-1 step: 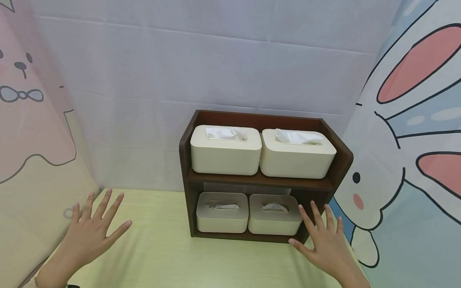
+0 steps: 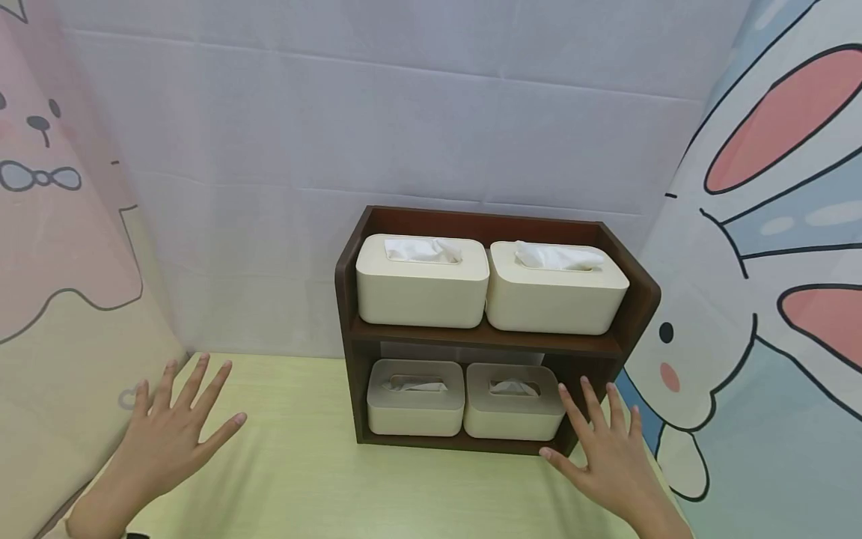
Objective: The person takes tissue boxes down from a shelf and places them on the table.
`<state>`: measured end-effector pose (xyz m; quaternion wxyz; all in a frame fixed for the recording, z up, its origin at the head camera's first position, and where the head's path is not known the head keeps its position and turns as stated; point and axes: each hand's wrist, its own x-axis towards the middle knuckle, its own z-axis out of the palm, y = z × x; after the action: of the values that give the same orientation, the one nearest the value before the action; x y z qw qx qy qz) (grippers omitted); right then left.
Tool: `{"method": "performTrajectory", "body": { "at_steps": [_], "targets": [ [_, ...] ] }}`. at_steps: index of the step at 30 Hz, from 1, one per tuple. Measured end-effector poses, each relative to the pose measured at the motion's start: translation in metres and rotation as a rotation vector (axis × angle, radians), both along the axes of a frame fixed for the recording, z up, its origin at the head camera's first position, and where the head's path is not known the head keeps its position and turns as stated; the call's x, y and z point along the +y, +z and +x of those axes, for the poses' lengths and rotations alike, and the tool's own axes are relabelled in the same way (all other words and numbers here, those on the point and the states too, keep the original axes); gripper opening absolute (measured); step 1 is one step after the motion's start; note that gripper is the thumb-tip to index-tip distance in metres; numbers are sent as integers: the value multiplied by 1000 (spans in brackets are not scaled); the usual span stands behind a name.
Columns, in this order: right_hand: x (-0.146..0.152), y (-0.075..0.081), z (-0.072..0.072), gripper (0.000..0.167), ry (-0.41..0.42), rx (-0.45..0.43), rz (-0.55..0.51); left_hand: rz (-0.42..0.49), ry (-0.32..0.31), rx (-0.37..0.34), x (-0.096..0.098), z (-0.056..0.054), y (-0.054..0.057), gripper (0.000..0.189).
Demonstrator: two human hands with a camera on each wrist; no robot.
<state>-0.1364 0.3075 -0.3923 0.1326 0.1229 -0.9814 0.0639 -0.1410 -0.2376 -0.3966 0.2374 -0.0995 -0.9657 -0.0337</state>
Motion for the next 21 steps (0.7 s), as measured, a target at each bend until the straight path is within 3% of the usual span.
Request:
{"method": "performTrajectory", "body": {
  "at_steps": [9, 21],
  "targets": [
    [1, 0, 1, 92, 17, 13, -8, -3, 1, -8, 0, -1, 1, 77],
    [2, 12, -2, 92, 55, 156, 44, -7, -29, 5, 8, -7, 9, 76]
  ]
}}
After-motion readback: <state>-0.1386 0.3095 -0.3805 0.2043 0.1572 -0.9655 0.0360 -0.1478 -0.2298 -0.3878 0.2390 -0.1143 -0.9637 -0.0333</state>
